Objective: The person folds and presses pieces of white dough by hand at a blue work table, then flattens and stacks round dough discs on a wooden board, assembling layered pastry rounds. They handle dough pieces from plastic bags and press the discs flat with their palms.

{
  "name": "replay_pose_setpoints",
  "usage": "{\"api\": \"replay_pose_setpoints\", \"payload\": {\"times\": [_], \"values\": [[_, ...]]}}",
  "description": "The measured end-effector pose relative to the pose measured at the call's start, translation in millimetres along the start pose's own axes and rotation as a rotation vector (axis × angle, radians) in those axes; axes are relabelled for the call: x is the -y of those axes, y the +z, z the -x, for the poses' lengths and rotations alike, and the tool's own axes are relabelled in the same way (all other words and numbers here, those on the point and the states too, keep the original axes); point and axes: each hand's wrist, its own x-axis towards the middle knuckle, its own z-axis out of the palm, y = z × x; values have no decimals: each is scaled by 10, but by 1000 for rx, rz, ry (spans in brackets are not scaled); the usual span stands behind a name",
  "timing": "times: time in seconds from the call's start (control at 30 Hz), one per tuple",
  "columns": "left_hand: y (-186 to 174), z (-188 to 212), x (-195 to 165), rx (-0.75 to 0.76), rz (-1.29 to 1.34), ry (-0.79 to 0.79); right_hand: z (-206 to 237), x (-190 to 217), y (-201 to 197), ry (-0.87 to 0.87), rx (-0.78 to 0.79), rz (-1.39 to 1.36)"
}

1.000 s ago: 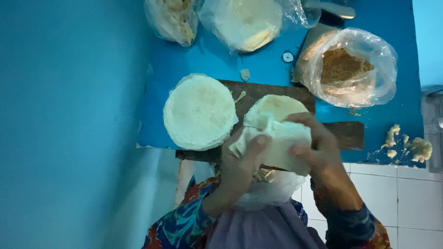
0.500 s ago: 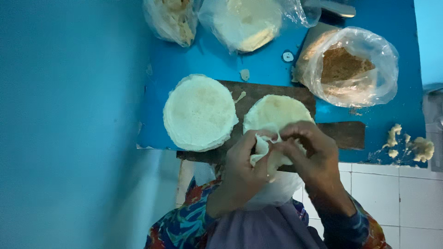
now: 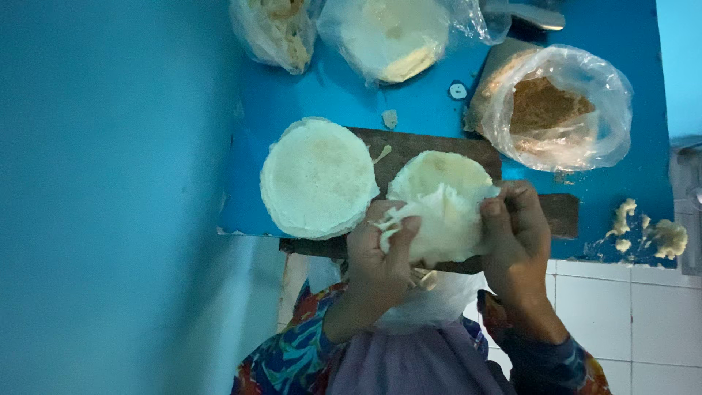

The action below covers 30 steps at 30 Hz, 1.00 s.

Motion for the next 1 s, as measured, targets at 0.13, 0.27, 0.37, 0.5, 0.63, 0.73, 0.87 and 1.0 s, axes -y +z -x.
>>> {"api": "replay_pose_setpoints", "payload": {"times": [0.13, 0.27, 0.37, 0.5, 0.63, 0.73, 0.87, 1.0], "values": [[-8, 142, 107, -19, -13, -26, -69, 16, -5, 154, 182, 16], [-28, 251, 341, -44, 55, 23, -125, 7, -47, 351, 153, -5], [-30, 201, 538, -289, 106, 16, -139, 39, -171, 314, 13, -20], [-347, 57, 541, -617, 282, 106, -145, 186, -375, 273, -168, -51], [-887, -178, 343, -522, -3, 154, -241, 442, -474, 133, -46, -215], [-959, -320, 244, -441, -56, 186, -188, 621, -410, 201, 28, -102], [-820, -339, 153, -380, -77, 185, -245, 643, -228, 227, 113, -43], [-797, -292, 45, -341, -121, 159, -554, 278, -89, 187, 254, 221]]}}
